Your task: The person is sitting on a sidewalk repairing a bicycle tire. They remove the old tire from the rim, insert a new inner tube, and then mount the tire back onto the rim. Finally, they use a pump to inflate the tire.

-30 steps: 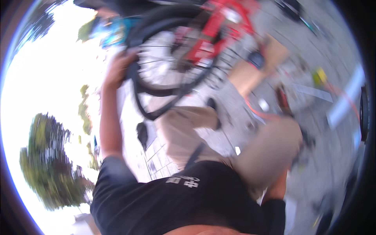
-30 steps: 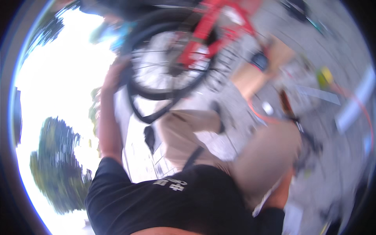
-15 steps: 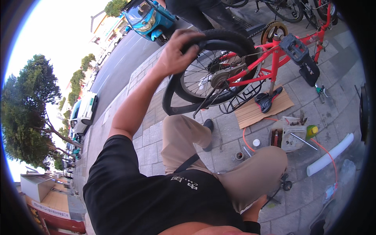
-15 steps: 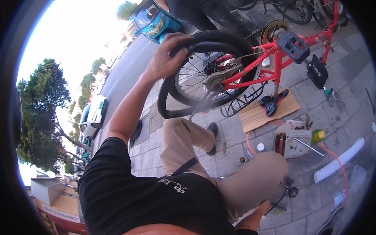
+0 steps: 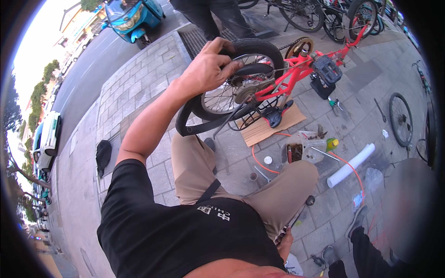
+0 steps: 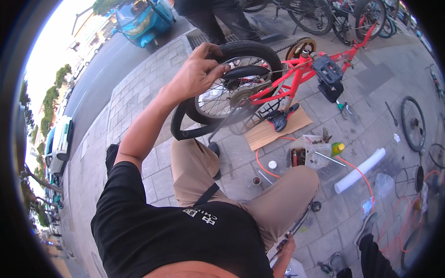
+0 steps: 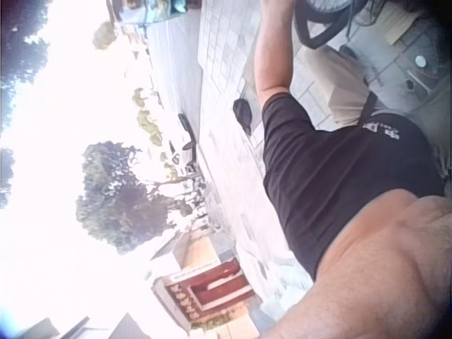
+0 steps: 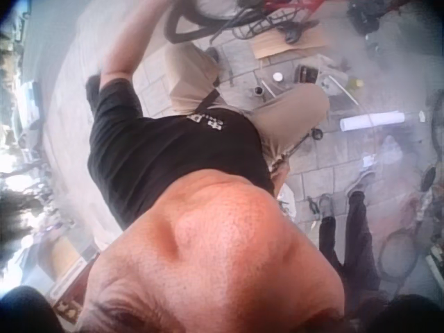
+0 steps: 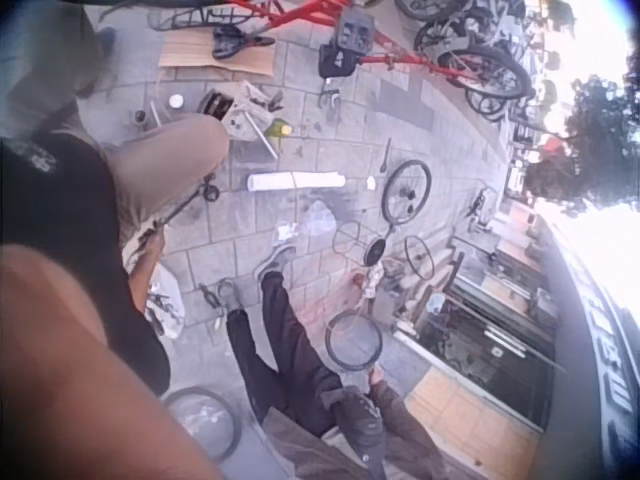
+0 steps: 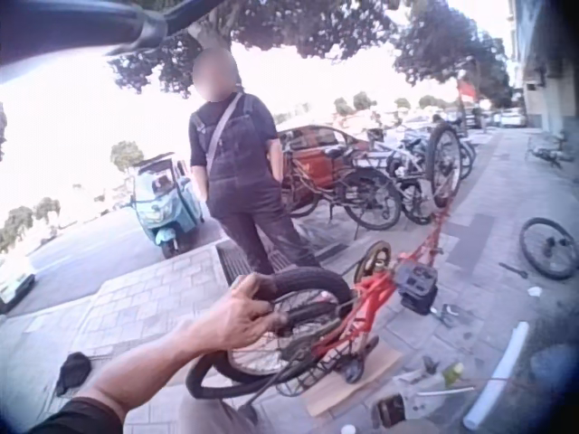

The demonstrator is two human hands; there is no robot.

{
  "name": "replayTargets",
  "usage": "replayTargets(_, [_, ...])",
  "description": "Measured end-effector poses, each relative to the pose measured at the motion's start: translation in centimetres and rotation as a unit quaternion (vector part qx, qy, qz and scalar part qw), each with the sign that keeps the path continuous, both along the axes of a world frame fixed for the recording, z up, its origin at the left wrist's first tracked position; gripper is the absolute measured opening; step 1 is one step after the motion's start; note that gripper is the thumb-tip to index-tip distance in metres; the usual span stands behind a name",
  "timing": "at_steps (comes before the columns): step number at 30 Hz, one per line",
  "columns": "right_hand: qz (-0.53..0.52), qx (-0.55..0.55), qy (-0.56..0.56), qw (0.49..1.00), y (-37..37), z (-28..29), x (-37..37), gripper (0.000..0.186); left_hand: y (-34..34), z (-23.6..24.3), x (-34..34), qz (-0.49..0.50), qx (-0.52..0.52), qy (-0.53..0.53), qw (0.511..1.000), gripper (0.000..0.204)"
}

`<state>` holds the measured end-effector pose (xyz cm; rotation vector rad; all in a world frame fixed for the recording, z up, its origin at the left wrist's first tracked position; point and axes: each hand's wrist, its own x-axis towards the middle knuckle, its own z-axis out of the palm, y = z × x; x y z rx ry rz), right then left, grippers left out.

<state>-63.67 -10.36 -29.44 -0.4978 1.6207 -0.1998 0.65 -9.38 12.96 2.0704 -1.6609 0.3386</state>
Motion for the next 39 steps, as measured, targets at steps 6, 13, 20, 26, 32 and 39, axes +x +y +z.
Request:
replayTargets(6, [0.252, -0.412, 0.111, 0.869, -11.1, 12.9, 4.4, 0.04, -0.1, -0.4, -0.9, 0.087, -0.113, 0.097, 0.985, 0.044])
replayTargets(13, [0.43, -0.639, -0.023, 0.638, -17.9, 36.1, 23.2, 0.04, 0.7, 0.5, -0.9, 0.195, 0.016, 0.166, 0.967, 0.082])
replayTargets(20, [0.573, -0.686, 0.042, 0.447, -16.1, 44.7, 35.7, 0.044, 1.3, -0.1, 0.0, 0.149, 0.001, 0.164, 0.975, 0.08])
replayTargets(26, [0.607, -0.703, 0.083, 0.36, -16.7, 46.2, 38.6, 0.047, 1.2, -1.1, 0.4, 0.13, -0.024, 0.113, 0.985, 0.081])
replayTargets(32, [0.661, -0.649, 0.16, 0.341, -15.4, 50.6, 40.2, 0.041, 1.2, -1.3, 0.2, 0.137, -0.021, 0.126, 0.982, 0.08])
replayTargets(39, [0.684, -0.638, 0.202, 0.29, -15.1, 54.2, 42.6, 0.038, 1.2, -1.1, 0.2, 0.145, -0.008, 0.114, 0.983, 0.083])
